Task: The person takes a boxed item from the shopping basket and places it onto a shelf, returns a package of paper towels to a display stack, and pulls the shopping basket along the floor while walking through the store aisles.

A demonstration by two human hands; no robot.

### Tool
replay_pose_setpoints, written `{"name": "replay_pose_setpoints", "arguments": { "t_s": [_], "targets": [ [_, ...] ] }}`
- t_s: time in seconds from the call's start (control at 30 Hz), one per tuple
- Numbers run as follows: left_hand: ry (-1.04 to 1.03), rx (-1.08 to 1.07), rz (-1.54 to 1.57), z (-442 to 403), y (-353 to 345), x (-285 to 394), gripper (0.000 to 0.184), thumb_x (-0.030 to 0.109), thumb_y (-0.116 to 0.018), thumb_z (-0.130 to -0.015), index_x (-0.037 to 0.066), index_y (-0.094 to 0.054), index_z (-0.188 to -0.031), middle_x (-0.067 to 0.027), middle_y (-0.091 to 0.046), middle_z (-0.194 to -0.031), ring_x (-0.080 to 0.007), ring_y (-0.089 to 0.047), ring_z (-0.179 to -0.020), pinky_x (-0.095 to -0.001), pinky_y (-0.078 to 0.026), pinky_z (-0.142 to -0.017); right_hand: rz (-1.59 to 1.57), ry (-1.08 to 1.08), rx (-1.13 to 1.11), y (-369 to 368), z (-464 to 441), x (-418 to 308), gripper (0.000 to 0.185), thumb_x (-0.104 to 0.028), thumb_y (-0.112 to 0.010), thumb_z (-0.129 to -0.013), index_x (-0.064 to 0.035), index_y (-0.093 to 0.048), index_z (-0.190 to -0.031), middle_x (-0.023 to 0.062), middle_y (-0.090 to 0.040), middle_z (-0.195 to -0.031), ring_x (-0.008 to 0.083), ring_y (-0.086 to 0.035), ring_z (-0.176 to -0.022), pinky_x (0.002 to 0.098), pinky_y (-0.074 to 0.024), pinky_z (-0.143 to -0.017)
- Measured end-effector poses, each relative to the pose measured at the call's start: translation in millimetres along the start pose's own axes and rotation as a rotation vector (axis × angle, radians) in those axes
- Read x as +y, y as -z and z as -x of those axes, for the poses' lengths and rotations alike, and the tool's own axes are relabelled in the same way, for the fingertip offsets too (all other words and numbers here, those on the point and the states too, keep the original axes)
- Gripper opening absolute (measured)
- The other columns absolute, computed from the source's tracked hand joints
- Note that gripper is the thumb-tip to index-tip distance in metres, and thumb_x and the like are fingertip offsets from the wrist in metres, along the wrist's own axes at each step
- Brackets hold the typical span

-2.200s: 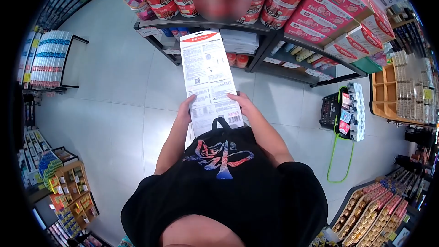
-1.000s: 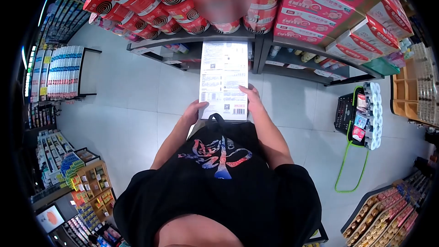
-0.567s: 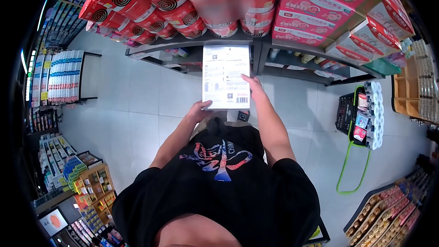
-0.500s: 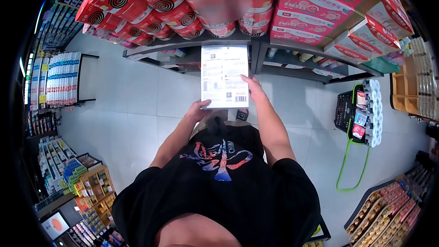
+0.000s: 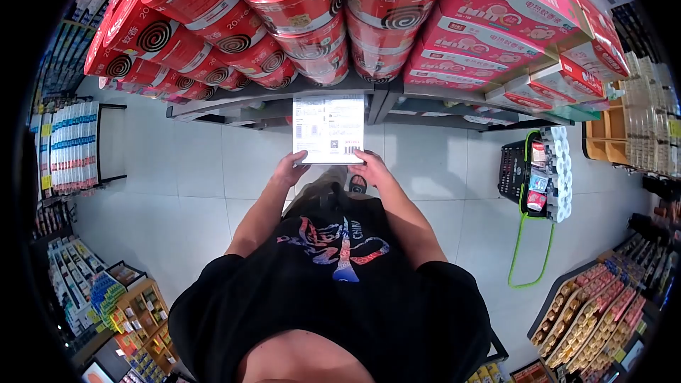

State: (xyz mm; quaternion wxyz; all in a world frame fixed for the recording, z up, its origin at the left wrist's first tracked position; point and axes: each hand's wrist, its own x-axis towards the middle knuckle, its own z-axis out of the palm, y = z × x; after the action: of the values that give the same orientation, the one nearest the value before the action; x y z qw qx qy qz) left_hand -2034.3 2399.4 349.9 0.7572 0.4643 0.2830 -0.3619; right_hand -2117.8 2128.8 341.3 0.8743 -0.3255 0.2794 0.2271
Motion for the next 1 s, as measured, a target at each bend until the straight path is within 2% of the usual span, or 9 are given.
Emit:
{"name": "replay_pose_setpoints", "arguments": {
  "t_s": [0.17, 0.37, 0.47, 0.53, 0.6, 0.77, 0.87, 0.93, 1.0],
  "targets": [
    [-0.075, 0.032, 0.102, -24.3, -15.7, 27.7, 0.048, 0.014, -0.067, -0.078, 0.002, -0.044, -0.118, -0.0118, -0.050, -0.116, -0.0287, -0.044, -0.111, -0.0433, -0.033, -0.099, -0.112, 0.086, 0.046, -21.6, -27.6, -25.8, 0.041, -0.024, -0.061, -0.084, 0.0007, -0.051, -0.115, 0.0124, -0.057, -0.111, 0.0248, -0.055, -0.103, 0.0392, -0.0447, -0.092],
    [-0.129, 0.071, 0.110, -43.0, -29.8, 49.4, 0.040, 0.016, -0.066, -0.079, 0.002, -0.050, -0.113, -0.0103, -0.050, -0.111, -0.0248, -0.047, -0.105, -0.0390, -0.039, -0.096, -0.141, 0.134, 0.098, -30.7, -54.1, -47.2, 0.042, -0.022, -0.062, -0.083, 0.0027, -0.050, -0.115, 0.0135, -0.055, -0.112, 0.0254, -0.053, -0.106, 0.0395, -0.0458, -0.092],
    [-0.076, 0.073, 0.192, -44.7, -39.0, 55.9, 0.037, 0.016, -0.066, -0.080, 0.002, -0.052, -0.111, -0.0115, -0.053, -0.109, -0.0234, -0.051, -0.097, -0.0385, -0.043, -0.085, -0.162, 0.142, 0.182, -36.7, -59.5, -51.1, 0.045, -0.021, -0.064, -0.082, 0.0040, -0.048, -0.116, 0.0160, -0.054, -0.113, 0.0272, -0.053, -0.106, 0.0402, -0.0464, -0.092],
    [0.022, -0.056, 0.207, -51.7, -38.7, 53.9, 0.036, 0.016, -0.065, -0.081, 0.002, -0.052, -0.111, -0.0110, -0.053, -0.108, -0.0231, -0.051, -0.096, -0.0361, -0.045, -0.082, -0.184, 0.136, 0.245, -42.3, -58.5, -51.2, 0.047, -0.021, -0.064, -0.082, 0.0046, -0.047, -0.117, 0.0173, -0.054, -0.113, 0.0281, -0.053, -0.106, 0.0406, -0.0465, -0.092],
    [0.028, -0.061, 0.202, -54.4, -39.8, 54.3, 0.036, 0.016, -0.065, -0.081, 0.001, -0.052, -0.111, -0.0106, -0.054, -0.106, -0.0231, -0.051, -0.096, -0.0355, -0.045, -0.082, -0.224, 0.106, 0.268, -45.7, -56.8, -53.5, 0.050, -0.022, -0.066, -0.081, 0.0052, -0.045, -0.119, 0.0192, -0.053, -0.113, 0.0296, -0.052, -0.107, 0.0418, -0.0456, -0.094],
    [-0.028, -0.120, 0.198, -53.4, -57.2, 82.3, 0.032, 0.014, -0.065, -0.081, 0.001, -0.053, -0.107, -0.0114, -0.056, -0.099, -0.0229, -0.053, -0.089, -0.0351, -0.047, -0.073, -0.198, 0.121, 0.332, -50.5, -59.4, -71.5, 0.041, -0.020, -0.066, -0.081, -0.0002, -0.050, -0.113, 0.0142, -0.056, -0.106, 0.0261, -0.055, -0.101, 0.0370, -0.0467, -0.087],
    [-0.122, -0.207, 0.188, -52.1, -68.2, 102.0, 0.029, 0.011, -0.066, -0.079, 0.000, -0.052, -0.102, -0.0133, -0.055, -0.097, -0.0255, -0.053, -0.086, -0.0366, -0.049, -0.068, -0.105, 0.212, 0.243, -49.1, -63.7, -80.6, 0.033, -0.017, -0.066, -0.080, -0.0026, -0.053, -0.107, 0.0124, -0.056, -0.103, 0.0254, -0.057, -0.098, 0.0347, -0.0459, -0.084],
    [-0.124, -0.182, 0.214, -56.2, -72.0, 107.7, 0.031, 0.008, -0.067, -0.078, -0.001, -0.049, -0.102, -0.0153, -0.053, -0.100, -0.0286, -0.053, -0.085, -0.0386, -0.049, -0.067, -0.164, 0.219, 0.225, -47.6, -71.9, -83.0, 0.034, -0.011, -0.068, -0.078, -0.0019, -0.052, -0.106, 0.0131, -0.056, -0.104, 0.0272, -0.057, -0.097, 0.0378, -0.0459, -0.087],
    [-0.114, -0.017, 0.241, -60.0, -74.7, 111.8, 0.035, 0.005, -0.067, -0.077, -0.002, -0.046, -0.104, -0.0171, -0.049, -0.105, -0.0304, -0.053, -0.086, -0.0400, -0.050, -0.066, -0.187, 0.230, 0.241, -48.8, -83.4, -84.3, 0.036, -0.008, -0.068, -0.077, -0.0010, -0.050, -0.107, 0.0138, -0.056, -0.105, 0.0284, -0.057, -0.097, 0.0390, -0.0460, -0.088]
  ]
}}
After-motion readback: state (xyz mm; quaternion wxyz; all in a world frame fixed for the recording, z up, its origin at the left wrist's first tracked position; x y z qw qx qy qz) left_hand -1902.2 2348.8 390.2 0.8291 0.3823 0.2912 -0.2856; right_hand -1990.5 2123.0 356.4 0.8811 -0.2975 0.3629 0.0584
